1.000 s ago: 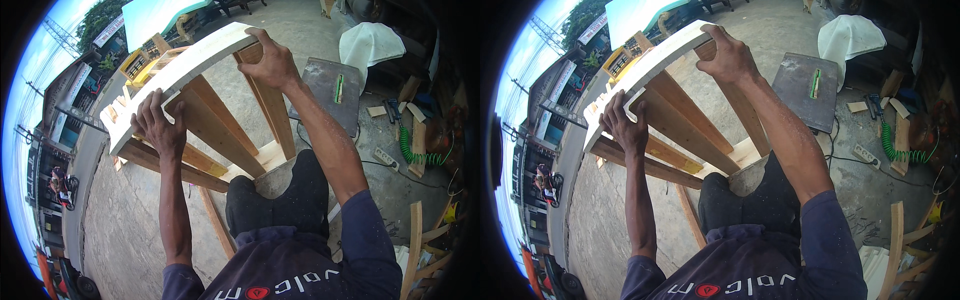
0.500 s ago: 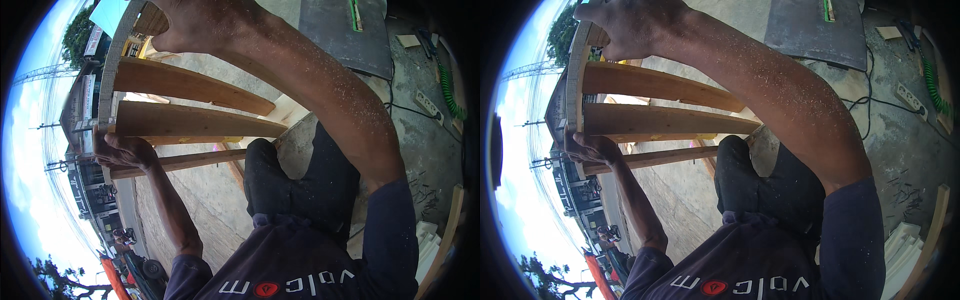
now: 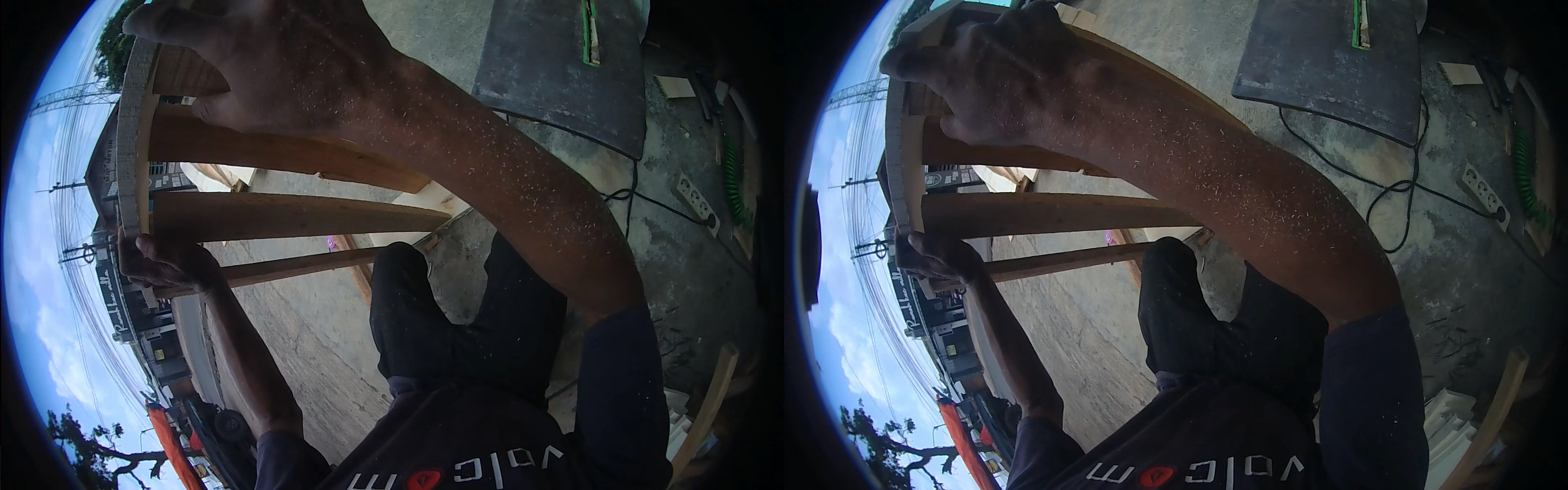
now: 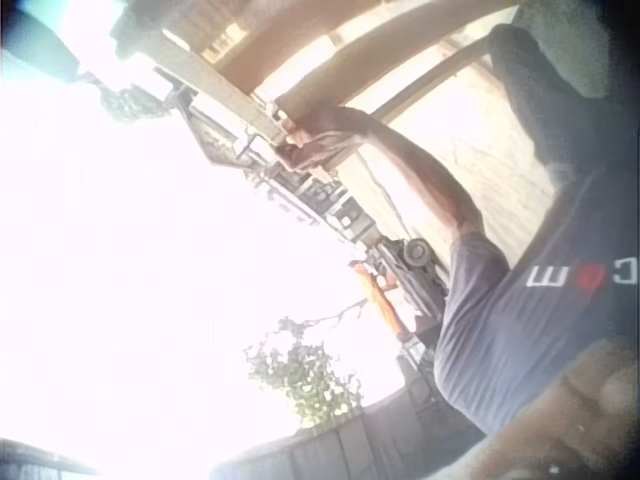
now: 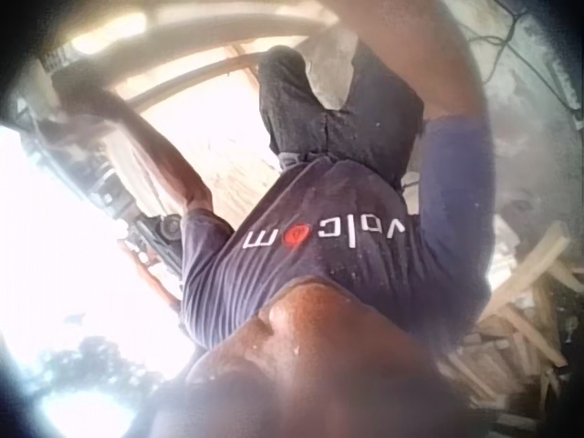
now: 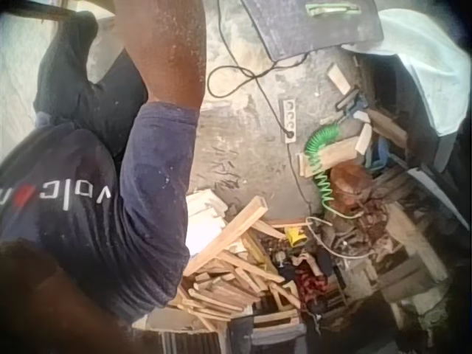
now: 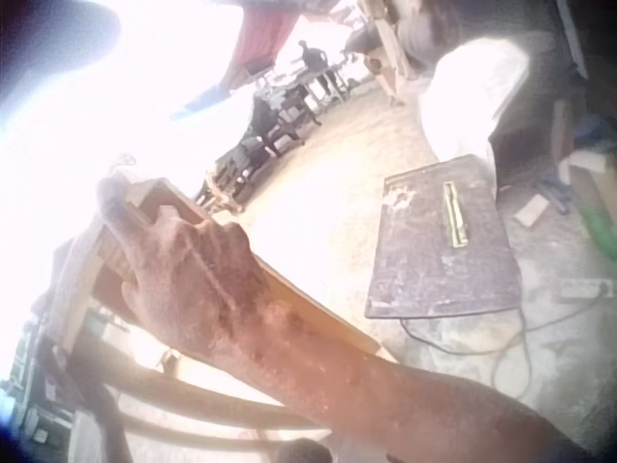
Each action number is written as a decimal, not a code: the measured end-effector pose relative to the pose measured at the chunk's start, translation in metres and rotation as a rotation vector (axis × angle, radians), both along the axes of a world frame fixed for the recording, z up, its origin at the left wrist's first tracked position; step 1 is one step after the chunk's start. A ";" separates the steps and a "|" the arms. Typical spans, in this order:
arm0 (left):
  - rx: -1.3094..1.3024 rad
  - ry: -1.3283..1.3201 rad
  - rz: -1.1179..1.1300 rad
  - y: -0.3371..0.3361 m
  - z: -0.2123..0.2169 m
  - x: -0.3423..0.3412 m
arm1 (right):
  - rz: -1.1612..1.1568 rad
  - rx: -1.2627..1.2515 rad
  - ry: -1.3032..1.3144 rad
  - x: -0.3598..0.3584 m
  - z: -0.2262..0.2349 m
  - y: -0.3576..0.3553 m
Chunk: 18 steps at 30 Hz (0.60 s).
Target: The person assembles a wooden frame by placing a white board onto a slatted wooden structure and securing it with nails using a hammer. The person repeatedly positions the board, hammers nails, and adjusts the frame while sitting on the floor.
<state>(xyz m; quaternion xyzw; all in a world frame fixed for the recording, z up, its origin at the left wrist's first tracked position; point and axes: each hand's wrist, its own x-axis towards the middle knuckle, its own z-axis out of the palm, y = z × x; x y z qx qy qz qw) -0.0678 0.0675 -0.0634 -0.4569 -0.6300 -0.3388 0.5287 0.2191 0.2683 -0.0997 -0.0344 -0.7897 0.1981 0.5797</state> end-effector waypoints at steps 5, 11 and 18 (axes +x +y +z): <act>0.025 -0.038 -0.062 0.002 0.001 0.000 | -0.342 -0.107 0.286 -0.013 -0.086 -0.017; 0.055 -0.028 -0.005 0.005 0.002 0.001 | -0.540 -1.293 -0.606 0.114 -0.336 -0.120; 0.020 0.025 0.103 -0.010 0.008 -0.032 | -0.464 -1.662 -0.841 0.213 -0.427 -0.338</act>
